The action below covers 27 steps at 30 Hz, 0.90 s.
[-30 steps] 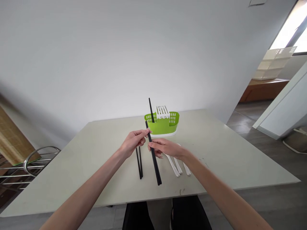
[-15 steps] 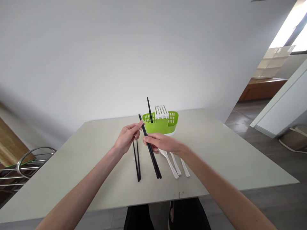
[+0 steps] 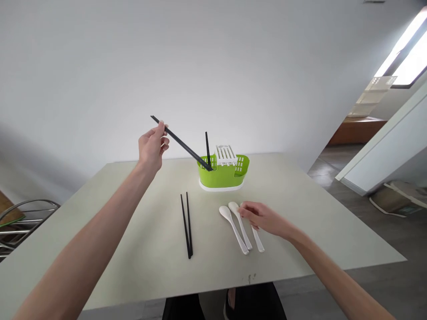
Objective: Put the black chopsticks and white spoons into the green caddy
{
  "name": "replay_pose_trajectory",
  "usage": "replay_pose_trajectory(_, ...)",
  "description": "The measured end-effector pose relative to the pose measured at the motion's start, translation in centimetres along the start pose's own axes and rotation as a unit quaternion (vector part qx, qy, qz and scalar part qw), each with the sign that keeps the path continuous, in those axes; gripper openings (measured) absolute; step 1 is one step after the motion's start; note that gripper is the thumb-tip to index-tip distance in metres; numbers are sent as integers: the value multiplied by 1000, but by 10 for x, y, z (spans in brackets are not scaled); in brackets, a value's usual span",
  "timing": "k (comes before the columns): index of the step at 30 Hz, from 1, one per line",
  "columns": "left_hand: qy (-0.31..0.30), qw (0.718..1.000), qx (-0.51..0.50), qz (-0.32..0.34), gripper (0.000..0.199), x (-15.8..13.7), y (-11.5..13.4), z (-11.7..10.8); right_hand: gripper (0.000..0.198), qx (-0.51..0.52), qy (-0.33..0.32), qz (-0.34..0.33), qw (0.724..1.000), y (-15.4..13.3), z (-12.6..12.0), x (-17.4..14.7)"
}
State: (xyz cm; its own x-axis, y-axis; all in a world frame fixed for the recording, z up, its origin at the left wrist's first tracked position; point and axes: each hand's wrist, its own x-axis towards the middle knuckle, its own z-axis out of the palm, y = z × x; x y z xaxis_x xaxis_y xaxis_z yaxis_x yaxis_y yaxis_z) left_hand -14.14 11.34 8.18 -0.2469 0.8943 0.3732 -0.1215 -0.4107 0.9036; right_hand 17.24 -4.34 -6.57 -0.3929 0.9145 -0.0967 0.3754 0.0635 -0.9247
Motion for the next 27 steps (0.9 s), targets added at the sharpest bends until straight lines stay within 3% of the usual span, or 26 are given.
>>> replay_pose_trajectory(4, 42, 995, 70, 51, 40, 33, -27, 11, 53, 26, 121, 28, 992, 67, -15, -23)
replay_pose_trajectory(6, 39, 990, 114, 75, 38, 40, -45, 19, 55, 42, 212, 40, 976, 93, -18, -26)
replay_pose_trajectory(10, 6, 975, 196, 105, 32, 38, -74, 35, 54, 53, 341, 54, 937, 118, -15, -19)
replay_pose_trajectory(18, -70, 950, 293, 88, 31, 25, -105, 66, 54, -38, 350, 56, 934, 115, -11, -12)
replay_pose_trajectory(27, -105, 941, 322, 27, 26, 35, -125, 71, 54, -79, 347, 47, 933, 111, -8, -7)
